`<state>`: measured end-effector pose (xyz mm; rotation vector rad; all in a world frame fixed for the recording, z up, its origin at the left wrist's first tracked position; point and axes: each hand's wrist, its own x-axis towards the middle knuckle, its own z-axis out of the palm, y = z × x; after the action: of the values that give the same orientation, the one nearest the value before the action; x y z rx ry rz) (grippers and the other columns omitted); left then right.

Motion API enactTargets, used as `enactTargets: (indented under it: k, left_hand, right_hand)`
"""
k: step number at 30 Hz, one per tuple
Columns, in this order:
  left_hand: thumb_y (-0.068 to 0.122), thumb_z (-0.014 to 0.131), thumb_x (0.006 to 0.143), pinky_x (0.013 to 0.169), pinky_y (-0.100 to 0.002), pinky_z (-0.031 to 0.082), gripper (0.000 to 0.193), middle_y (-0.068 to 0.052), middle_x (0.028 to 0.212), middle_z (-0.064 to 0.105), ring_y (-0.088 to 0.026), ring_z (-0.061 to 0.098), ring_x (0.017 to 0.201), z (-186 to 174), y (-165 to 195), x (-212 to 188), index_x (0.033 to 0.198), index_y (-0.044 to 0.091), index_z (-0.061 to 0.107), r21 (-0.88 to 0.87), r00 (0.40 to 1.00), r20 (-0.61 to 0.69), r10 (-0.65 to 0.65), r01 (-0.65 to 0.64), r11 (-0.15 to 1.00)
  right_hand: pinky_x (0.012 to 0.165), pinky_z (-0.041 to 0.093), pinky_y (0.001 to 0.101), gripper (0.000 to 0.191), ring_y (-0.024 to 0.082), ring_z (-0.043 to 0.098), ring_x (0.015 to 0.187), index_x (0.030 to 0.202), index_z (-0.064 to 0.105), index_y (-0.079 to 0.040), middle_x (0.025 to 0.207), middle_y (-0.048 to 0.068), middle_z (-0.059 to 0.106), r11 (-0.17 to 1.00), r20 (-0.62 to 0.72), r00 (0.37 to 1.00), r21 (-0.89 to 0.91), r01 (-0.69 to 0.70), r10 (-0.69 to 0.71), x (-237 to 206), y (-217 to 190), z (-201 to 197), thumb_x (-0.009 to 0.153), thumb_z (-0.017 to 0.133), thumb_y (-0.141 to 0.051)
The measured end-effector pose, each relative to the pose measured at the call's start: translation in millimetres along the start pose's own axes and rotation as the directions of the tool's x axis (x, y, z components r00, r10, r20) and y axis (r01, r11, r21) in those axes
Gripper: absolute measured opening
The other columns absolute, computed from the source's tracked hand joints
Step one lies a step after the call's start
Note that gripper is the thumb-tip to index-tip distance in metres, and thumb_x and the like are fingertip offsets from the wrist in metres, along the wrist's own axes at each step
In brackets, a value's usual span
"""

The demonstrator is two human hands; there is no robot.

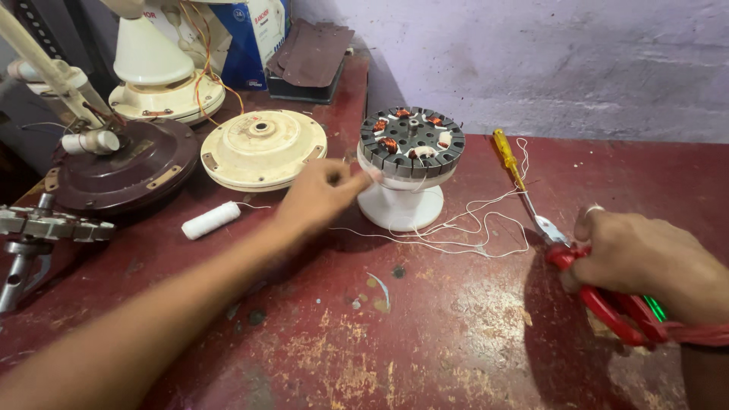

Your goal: The person works on a disassembled ceiling fan motor stator, using pliers to cut and strip white wire, then tying and securing the wire around the stator core. The person handles the stator, wire, and pliers throughout the task.

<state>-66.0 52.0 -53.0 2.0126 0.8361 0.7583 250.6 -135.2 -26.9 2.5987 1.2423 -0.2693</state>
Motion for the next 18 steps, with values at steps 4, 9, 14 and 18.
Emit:
enactTargets:
  k: [4,9,14,18]
  left_hand:
    - [0.040,0.071,0.092,0.051,-0.031,0.042,0.040,-0.001,0.070,0.052,-0.014,0.050,0.057,39.2,6.0,-22.0,0.079,0.004,0.058,0.267,0.746,-0.513,0.424,-0.331,0.905]
    - [0.043,0.073,0.088,0.058,-0.035,0.053,0.039,-0.011,0.073,0.072,-0.016,0.068,0.060,44.2,20.1,-30.5,0.087,0.004,0.073,0.291,0.928,-0.266,0.260,-0.180,0.940]
    - [0.037,0.069,0.090,0.064,-0.036,0.057,0.035,-0.018,0.080,0.077,-0.020,0.073,0.064,51.2,19.7,-29.6,0.101,0.005,0.078,0.211,0.987,-0.071,0.142,-0.124,0.970]
    - [0.021,0.063,0.094,0.063,-0.036,0.054,0.025,-0.016,0.078,0.074,-0.019,0.071,0.065,56.8,10.0,-27.0,0.101,0.001,0.076,0.116,0.940,-0.150,0.305,-0.290,0.950]
  right_hand:
    - [0.068,0.052,0.0457,0.049,0.032,0.068,0.075,0.120,0.061,0.002,0.086,0.023,0.071,0.900,-0.042,0.993,0.428,-0.079,0.107,15.0,5.2,-3.5,0.097,0.068,-0.040]
    - [0.047,0.051,0.0346,0.048,0.025,0.064,0.062,0.134,0.047,0.003,0.097,0.032,0.072,0.109,-0.063,0.753,0.978,0.177,-0.655,11.2,5.3,-5.0,0.088,0.059,0.007]
    - [0.049,0.057,0.0334,0.041,0.034,0.076,0.073,0.114,0.049,0.007,0.096,0.031,0.072,0.196,0.031,0.806,0.975,0.106,-0.591,-11.0,-39.8,10.5,0.074,0.049,0.018]
    - [0.057,0.065,0.0389,0.044,0.039,0.079,0.082,0.112,0.047,0.007,0.099,0.032,0.067,0.159,0.140,0.792,0.986,-0.055,-0.595,-24.3,-74.3,12.4,0.069,0.042,0.017]
